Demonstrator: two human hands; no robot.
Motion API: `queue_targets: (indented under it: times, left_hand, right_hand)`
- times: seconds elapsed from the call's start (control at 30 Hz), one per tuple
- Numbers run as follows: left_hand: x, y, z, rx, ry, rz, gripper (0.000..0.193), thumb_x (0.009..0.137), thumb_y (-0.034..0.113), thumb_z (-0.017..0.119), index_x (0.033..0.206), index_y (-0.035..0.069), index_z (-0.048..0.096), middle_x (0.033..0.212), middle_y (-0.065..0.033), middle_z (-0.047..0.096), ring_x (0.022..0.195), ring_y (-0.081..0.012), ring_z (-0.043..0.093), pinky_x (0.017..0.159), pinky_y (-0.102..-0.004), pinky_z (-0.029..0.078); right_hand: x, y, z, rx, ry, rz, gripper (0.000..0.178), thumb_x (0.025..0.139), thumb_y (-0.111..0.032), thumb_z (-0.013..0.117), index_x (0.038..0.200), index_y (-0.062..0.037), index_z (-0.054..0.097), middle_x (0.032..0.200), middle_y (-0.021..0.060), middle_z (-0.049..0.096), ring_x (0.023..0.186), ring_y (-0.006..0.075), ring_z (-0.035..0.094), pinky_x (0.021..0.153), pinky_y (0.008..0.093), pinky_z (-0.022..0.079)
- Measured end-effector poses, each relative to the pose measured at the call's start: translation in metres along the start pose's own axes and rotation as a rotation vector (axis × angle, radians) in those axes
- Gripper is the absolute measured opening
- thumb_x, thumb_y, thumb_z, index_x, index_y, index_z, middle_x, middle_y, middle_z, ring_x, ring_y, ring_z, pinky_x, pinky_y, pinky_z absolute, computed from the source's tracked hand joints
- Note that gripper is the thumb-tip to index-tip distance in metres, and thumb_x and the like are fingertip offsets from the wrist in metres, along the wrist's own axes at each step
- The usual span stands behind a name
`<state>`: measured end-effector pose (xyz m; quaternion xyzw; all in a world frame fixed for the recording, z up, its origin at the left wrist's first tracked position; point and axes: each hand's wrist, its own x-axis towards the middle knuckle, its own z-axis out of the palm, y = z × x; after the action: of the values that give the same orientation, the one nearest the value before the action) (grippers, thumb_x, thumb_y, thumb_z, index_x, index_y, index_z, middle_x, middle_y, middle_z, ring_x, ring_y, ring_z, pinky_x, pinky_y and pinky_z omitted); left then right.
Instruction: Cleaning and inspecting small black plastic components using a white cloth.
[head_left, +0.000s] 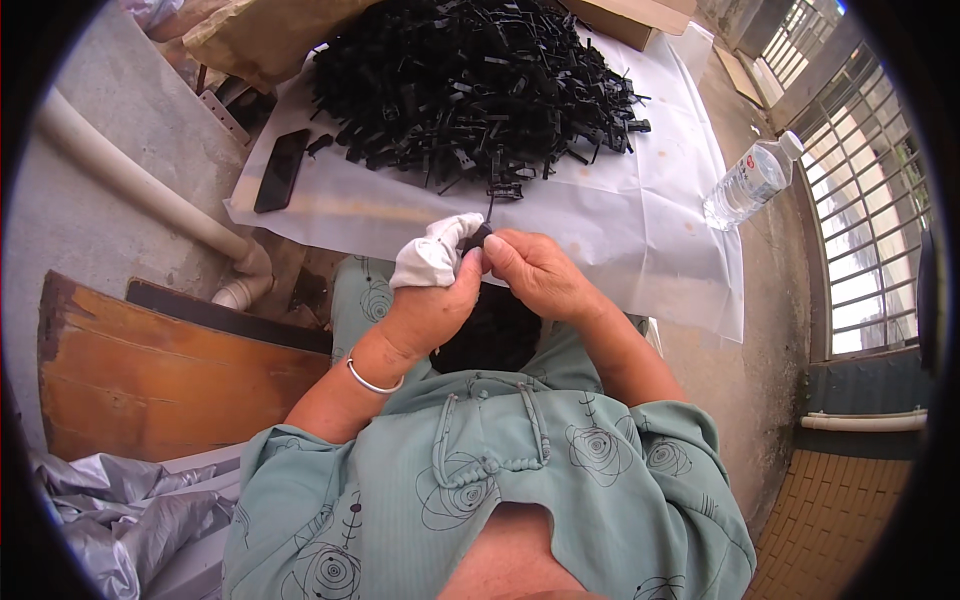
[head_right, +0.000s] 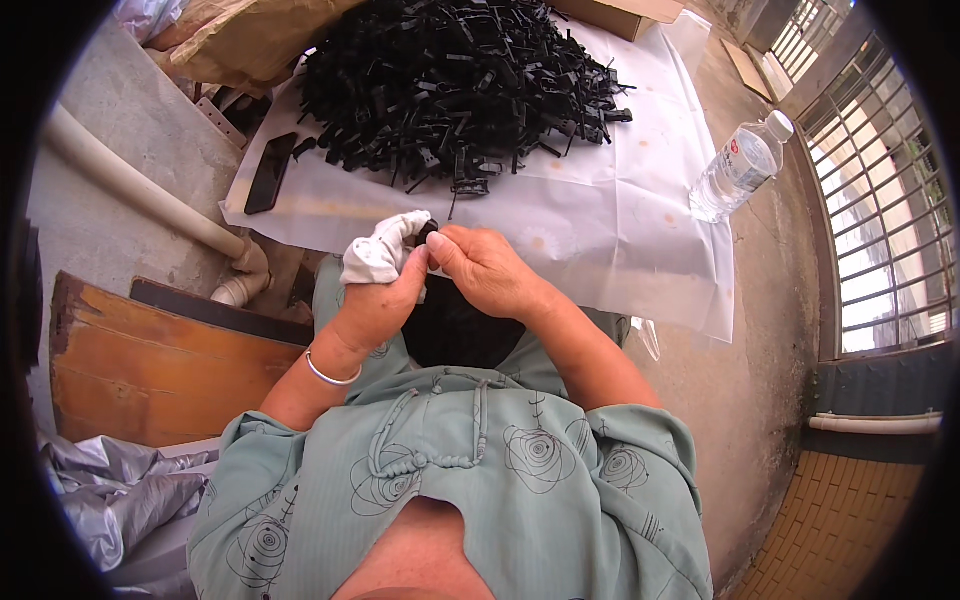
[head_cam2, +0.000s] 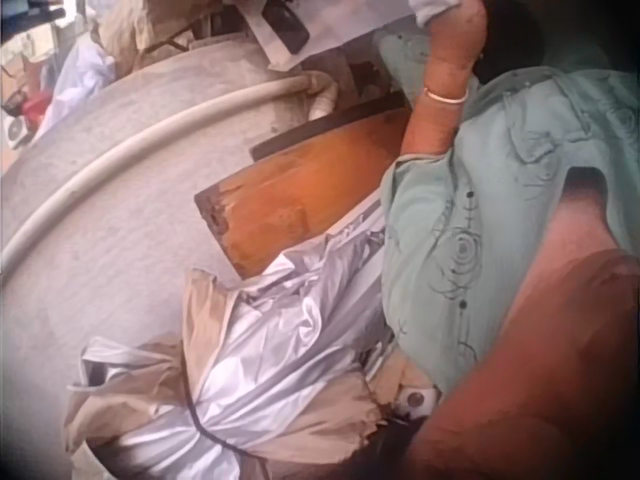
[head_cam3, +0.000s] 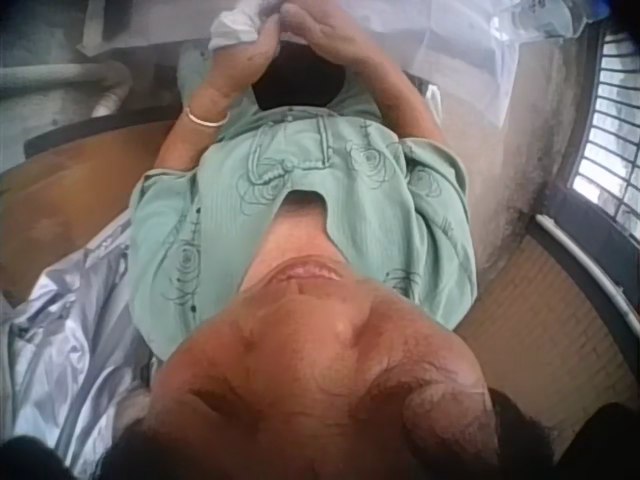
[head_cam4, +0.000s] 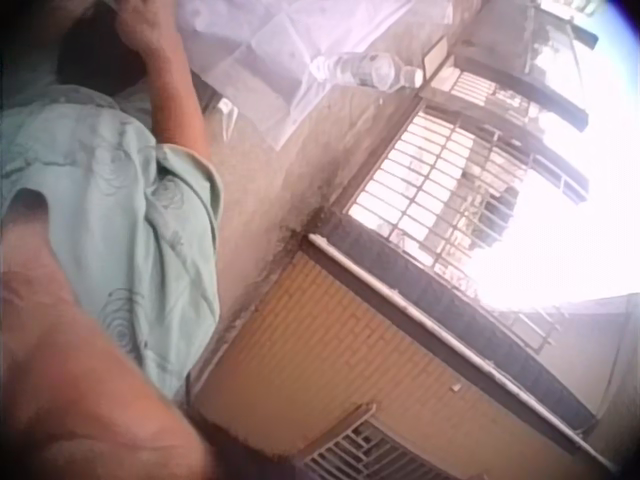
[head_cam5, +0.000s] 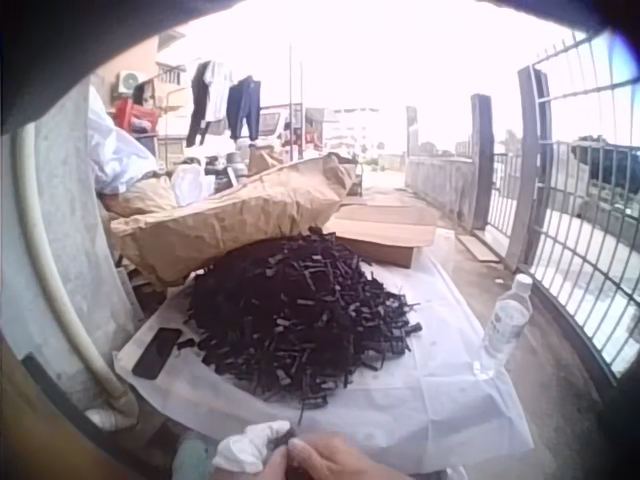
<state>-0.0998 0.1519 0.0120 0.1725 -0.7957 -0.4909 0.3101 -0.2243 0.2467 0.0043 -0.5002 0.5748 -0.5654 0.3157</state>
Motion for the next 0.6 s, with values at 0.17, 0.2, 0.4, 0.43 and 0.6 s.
queue_targets:
  times: [0.17,0.2,0.4,0.43,0.6]
  left_hand:
    - [0.000,0.004,-0.008,-0.055,-0.070,-0.210,0.026,0.079,0.002,0.056,0.105,-0.006,0.055,0.089,-0.0135,0.062,0.073,-0.0167,0.062,0.067,-0.0281,0.049]
    - [0.000,0.004,-0.007,-0.052,-0.061,-0.178,0.027,0.080,0.002,0.056,0.105,-0.006,0.055,0.089,-0.0131,0.062,0.073,-0.0151,0.062,0.068,-0.0274,0.049]
    - [-0.003,0.010,-0.004,-0.120,-0.029,-0.132,0.027,0.079,0.002,0.056,0.105,-0.006,0.056,0.091,-0.0148,0.062,0.078,-0.0202,0.062,0.073,-0.0284,0.050]
    - [-0.003,0.007,-0.003,-0.120,-0.030,-0.132,0.027,0.079,0.002,0.056,0.105,-0.006,0.056,0.091,-0.0148,0.062,0.078,-0.0202,0.062,0.073,-0.0284,0.050]
    - [-0.005,-0.002,-0.004,0.156,0.010,0.220,0.028,0.078,0.002,0.056,0.105,-0.005,0.056,0.097,-0.0174,0.061,0.087,-0.0277,0.061,0.078,-0.0315,0.049]
  right_hand:
    - [-0.008,-0.017,-0.010,-0.151,-0.033,0.085,0.030,0.096,-0.025,0.043,0.082,-0.0016,0.054,0.065,0.0010,0.047,0.062,0.0082,0.042,0.058,0.0245,0.040]
    - [-0.008,-0.017,-0.010,-0.185,-0.063,0.067,0.029,0.096,-0.025,0.042,0.083,-0.0017,0.054,0.066,0.0010,0.047,0.062,0.0081,0.041,0.058,0.0241,0.040]
    - [-0.008,-0.014,-0.004,-0.081,-0.070,0.048,0.032,0.096,-0.024,0.043,0.080,0.0012,0.053,0.066,0.0071,0.051,0.063,0.0142,0.046,0.062,0.0294,0.042]
    - [-0.008,-0.012,-0.003,-0.080,-0.069,0.048,0.032,0.096,-0.024,0.043,0.080,0.0012,0.053,0.066,0.0071,0.051,0.063,0.0142,0.046,0.062,0.0294,0.042]
    - [-0.008,-0.003,0.003,0.115,-0.070,0.122,0.031,0.097,-0.025,0.043,0.079,-0.0022,0.053,0.070,-0.0042,0.048,0.064,0.0051,0.040,0.059,0.0224,0.038]
